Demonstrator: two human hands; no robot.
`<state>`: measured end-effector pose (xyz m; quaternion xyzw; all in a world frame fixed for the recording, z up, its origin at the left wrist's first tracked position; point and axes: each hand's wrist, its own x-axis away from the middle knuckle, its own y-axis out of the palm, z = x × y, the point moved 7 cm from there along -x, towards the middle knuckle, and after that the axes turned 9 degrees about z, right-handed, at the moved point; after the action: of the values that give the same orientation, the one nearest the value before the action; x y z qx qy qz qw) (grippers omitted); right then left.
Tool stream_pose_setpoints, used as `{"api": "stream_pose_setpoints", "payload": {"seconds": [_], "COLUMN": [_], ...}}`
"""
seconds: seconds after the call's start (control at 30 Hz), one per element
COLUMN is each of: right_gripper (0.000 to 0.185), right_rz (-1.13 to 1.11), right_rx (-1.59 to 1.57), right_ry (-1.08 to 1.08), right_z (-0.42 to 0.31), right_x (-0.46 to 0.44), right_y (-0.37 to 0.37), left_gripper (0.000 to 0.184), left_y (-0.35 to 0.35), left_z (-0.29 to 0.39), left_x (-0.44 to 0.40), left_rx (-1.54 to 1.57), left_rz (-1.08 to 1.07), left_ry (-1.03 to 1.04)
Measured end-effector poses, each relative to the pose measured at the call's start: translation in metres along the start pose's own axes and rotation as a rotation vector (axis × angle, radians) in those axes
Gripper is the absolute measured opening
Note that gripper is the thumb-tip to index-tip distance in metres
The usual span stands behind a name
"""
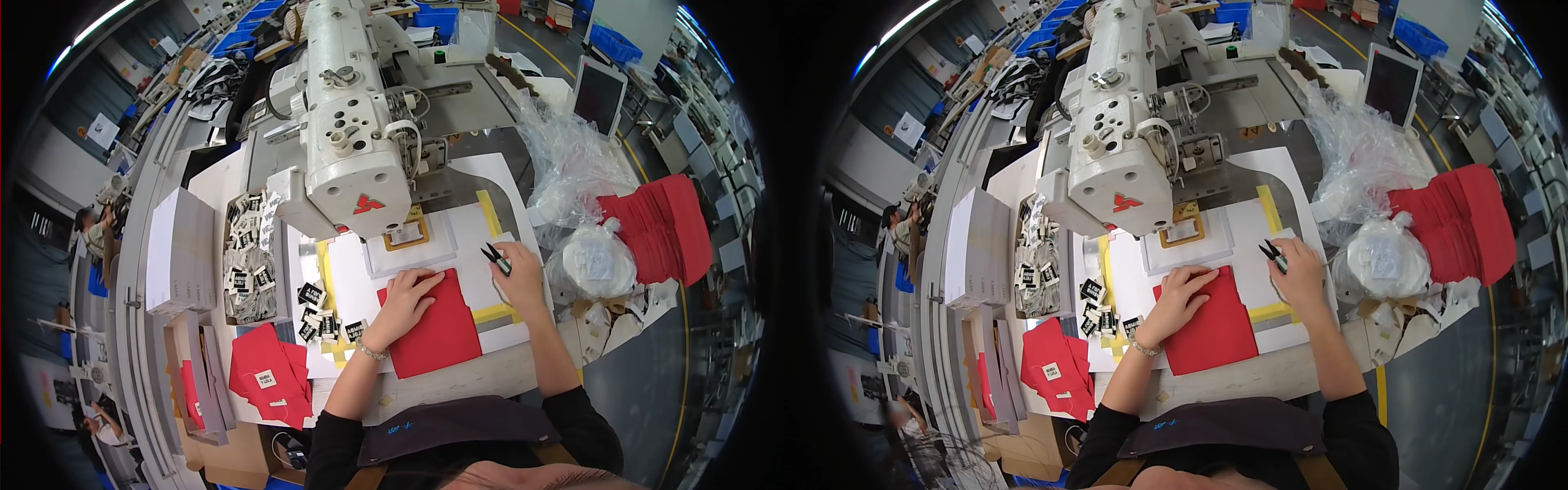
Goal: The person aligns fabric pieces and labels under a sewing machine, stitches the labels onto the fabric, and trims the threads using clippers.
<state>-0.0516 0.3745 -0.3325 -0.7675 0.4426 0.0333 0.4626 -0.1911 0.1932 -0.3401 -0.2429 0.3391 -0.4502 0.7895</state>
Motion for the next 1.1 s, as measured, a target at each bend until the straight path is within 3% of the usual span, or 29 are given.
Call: {"api": "stream_pose_setpoints", "payload": {"seconds": [0.3, 0.47, 0.57, 0.67, 0.8, 0.9, 0.93, 1.0, 1.1], "right_gripper": [0.031, 0.022, 0.023, 0.031, 0.033, 0.037, 0.039, 0.04, 0.042], "right_rz": [0.011, 0.068, -0.143, -0.501, -0.729, -0.851, -0.732, -0.802, -0.833], "right_rx": [-0.015, -0.103, -0.357, -0.716, -0.736, -0.583, -0.518, -0.517, -0.482], "right_ry": [-0.085, -0.138, -0.202, -0.234, -0.33, -0.286, -0.366, -0.206, -0.025], "right_z": [-0.005, -0.01, -0.03, -0.056, -0.09, -0.091, -0.096, -0.092, -0.089], "right_x": [0.002, 0.004, 0.003, 0.013, 0.031, 0.05, 0.05, 0.056, 0.052], "right_y": [0.002, -0.002, -0.005, 0.0, 0.007, 0.021, 0.017, 0.027, 0.027], "left_gripper": [0.016, 0.009, 0.007, 0.008, 0.012, 0.017, 0.018, 0.02, 0.027], "left_y": [-0.009, -0.023, -0.035, -0.045, -0.049, -0.058, -0.059, -0.062, -0.071], "left_z": [0.001, 0.013, 0.022, 0.034, 0.037, 0.04, 0.04, 0.042, 0.058], "left_x": [-0.02, -0.017, -0.006, 0.005, 0.018, 0.017, 0.017, 0.016, 0.016], "left_rx": [-0.115, -0.115, -0.067, 0.045, 0.211, 0.215, 0.213, 0.211, 0.074], "left_rz": [0.078, 0.194, 0.252, 0.302, 0.29, 0.343, 0.356, 0.382, 0.597], "left_ry": [0.005, 0.049, 0.012, 0.021, -0.016, 0.022, 0.028, 0.043, 0.091]}}
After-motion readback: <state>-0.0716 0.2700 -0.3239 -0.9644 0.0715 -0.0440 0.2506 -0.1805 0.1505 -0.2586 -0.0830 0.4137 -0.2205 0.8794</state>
